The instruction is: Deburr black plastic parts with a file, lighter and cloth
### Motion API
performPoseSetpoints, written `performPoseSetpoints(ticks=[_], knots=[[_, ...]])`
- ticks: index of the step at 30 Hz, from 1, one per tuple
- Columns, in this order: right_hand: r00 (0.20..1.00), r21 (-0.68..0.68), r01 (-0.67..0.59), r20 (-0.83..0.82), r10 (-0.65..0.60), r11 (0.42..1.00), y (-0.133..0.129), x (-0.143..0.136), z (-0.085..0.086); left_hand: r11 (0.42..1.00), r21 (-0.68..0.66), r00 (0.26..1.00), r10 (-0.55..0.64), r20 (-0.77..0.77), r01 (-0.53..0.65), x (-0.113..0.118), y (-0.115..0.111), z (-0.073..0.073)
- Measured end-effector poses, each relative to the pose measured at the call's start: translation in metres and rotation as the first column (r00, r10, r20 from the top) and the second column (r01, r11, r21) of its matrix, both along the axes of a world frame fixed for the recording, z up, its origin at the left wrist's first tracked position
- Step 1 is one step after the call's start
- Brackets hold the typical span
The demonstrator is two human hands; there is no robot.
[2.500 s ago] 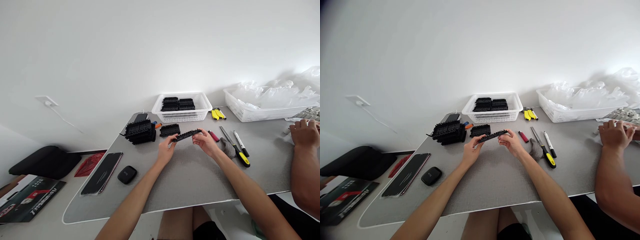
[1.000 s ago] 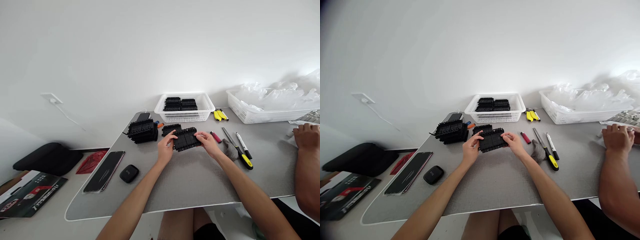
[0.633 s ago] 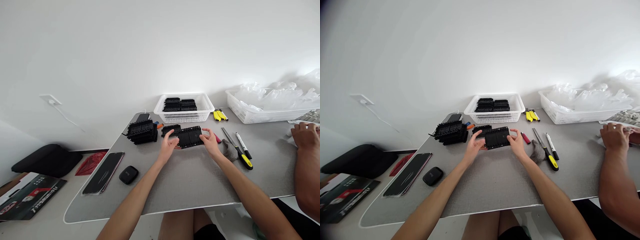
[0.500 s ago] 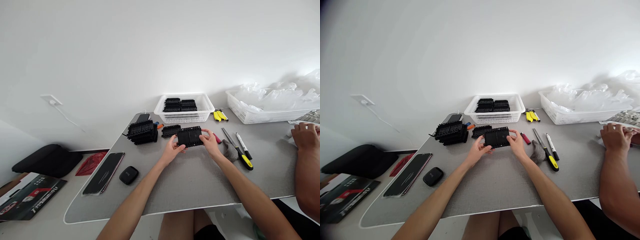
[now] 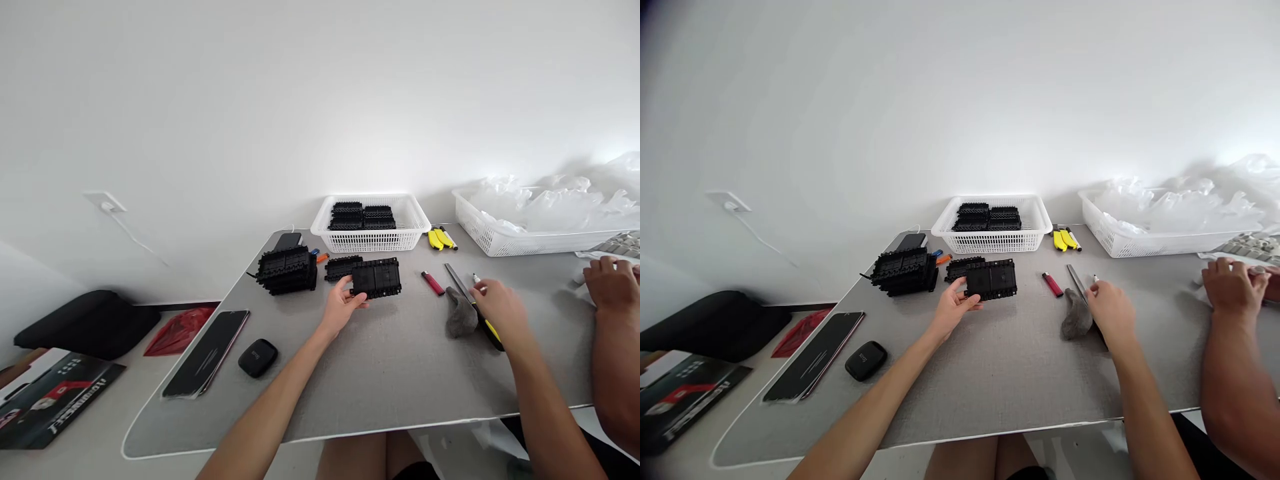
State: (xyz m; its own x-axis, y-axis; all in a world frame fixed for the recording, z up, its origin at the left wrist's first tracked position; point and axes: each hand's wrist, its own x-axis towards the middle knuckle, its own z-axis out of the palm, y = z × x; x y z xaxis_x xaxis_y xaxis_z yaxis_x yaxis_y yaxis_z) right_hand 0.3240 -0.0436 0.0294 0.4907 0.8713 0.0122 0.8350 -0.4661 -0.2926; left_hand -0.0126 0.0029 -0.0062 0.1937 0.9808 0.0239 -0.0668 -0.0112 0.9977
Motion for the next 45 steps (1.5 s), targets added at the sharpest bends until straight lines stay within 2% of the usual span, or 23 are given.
performPoseSetpoints(ticks=[2,5,10,17,20,23,26,27,28,29,31,33,34,35,38,45], knots=[[0.999,-0.062,0.05,0.015,-0.049,0.997,-0.006,0.009,-0.012,1.0,0.002,1.0,-0.011,0.007,0.011,0.0,0.0,-0.001],[0.998,-0.119,0.055,0.005,-0.055,0.991,-0.009,0.012,-0.024,1.0,0.004,1.0,-0.024,0.009,0.024,0.001,-0.001,-0.001],[0.999,-0.163,0.002,0.053,0.006,0.987,-0.007,0.006,-0.03,1.0,0.004,1.0,-0.008,0.009,0.008,0.002,-0.002,0.0],[0.986,-0.054,-0.1,0.125,0.106,0.994,-0.01,0.003,-0.041,0.999,0.043,1.0,0.002,0.003,-0.002,0.003,-0.001,-0.001],[0.984,0.055,-0.11,0.145,0.101,0.992,-0.013,0.002,-0.035,0.995,0.096,1.0,0.025,-0.018,-0.024,0.001,0.002,-0.006],[0.99,0.171,-0.094,0.121,0.073,0.981,-0.012,0.0,-0.015,0.978,0.187,0.987,0.11,-0.113,-0.088,0.0,0.001,-0.009],[0.991,0.27,-0.1,-0.061,0.121,0.958,-0.002,-0.009,0.007,0.95,0.274,0.943,0.221,-0.248,-0.151,0.0,-0.003,-0.008],[0.966,0.285,-0.119,-0.19,0.177,0.951,0.002,-0.015,0.012,0.938,0.304,0.925,0.254,-0.282,-0.165,0.0,-0.005,-0.008],[0.9,0.287,-0.161,-0.35,0.26,0.944,0.008,-0.023,0.016,0.925,0.338,0.908,0.285,-0.309,-0.175,0.0,-0.007,-0.007],[0.797,0.294,-0.198,-0.507,0.328,0.935,0.013,-0.032,0.017,0.909,0.376,0.892,0.312,-0.327,-0.18,0.0,-0.009,-0.006],[0.521,0.305,-0.272,-0.751,0.406,0.913,0.024,-0.054,0.012,0.879,0.445,0.873,0.345,-0.345,-0.172,0.0,-0.012,-0.006],[0.261,0.337,-0.254,-0.879,0.399,0.907,0.033,-0.078,0.003,0.863,0.488,0.874,0.334,-0.353,-0.133,0.0,-0.013,-0.006],[0.179,0.339,-0.209,-0.909,0.377,0.917,0.036,-0.089,-0.003,0.86,0.499,0.881,0.314,-0.354,-0.106,-0.001,-0.013,-0.007],[0.135,0.35,-0.147,-0.919,0.37,0.925,0.038,-0.098,-0.008,0.859,0.506,0.889,0.291,-0.354,-0.08,-0.001,-0.013,-0.008],[0.105,0.381,-0.025,-0.918,0.382,0.924,0.039,-0.117,-0.021,0.849,0.529,0.897,0.237,-0.372,-0.005,-0.002,-0.013,-0.01],[0.072,0.347,-0.034,-0.935,0.348,0.937,0.038,-0.114,-0.039,0.787,0.566,0.873,0.074,-0.482,0.245,0.0,-0.017,-0.005]])
